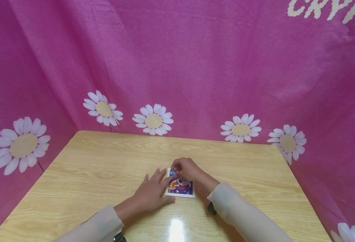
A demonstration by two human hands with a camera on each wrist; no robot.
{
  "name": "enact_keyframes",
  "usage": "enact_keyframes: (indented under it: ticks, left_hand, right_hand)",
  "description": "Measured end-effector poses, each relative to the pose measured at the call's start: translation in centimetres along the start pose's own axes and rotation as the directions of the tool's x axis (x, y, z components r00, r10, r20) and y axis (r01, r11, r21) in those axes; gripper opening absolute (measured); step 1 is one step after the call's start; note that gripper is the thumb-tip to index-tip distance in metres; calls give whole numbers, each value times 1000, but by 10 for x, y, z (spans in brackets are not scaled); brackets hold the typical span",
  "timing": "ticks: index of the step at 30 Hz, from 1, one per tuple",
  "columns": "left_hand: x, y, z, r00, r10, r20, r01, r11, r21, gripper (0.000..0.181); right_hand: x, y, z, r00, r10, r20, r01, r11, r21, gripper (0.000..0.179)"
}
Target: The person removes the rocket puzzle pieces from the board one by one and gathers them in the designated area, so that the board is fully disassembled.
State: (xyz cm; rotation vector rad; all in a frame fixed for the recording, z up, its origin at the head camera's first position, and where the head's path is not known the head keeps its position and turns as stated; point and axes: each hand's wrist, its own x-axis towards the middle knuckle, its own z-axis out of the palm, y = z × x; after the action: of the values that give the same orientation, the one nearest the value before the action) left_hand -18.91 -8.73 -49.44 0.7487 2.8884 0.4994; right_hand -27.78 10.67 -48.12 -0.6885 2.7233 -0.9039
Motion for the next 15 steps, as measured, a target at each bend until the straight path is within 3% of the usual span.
enact_keyframes:
  ticks: [7,15]
  left_hand:
    - [-3,2,0,995,12,99,-14,1000,18,78]
    - [0,3,4,993,-3,118,-4,998,58,79]
  right_hand:
    - [0,0,-1,1000,25,16,-25,999,23,18]
    - [1,2,1,1000,-7,11,6,999,40,19]
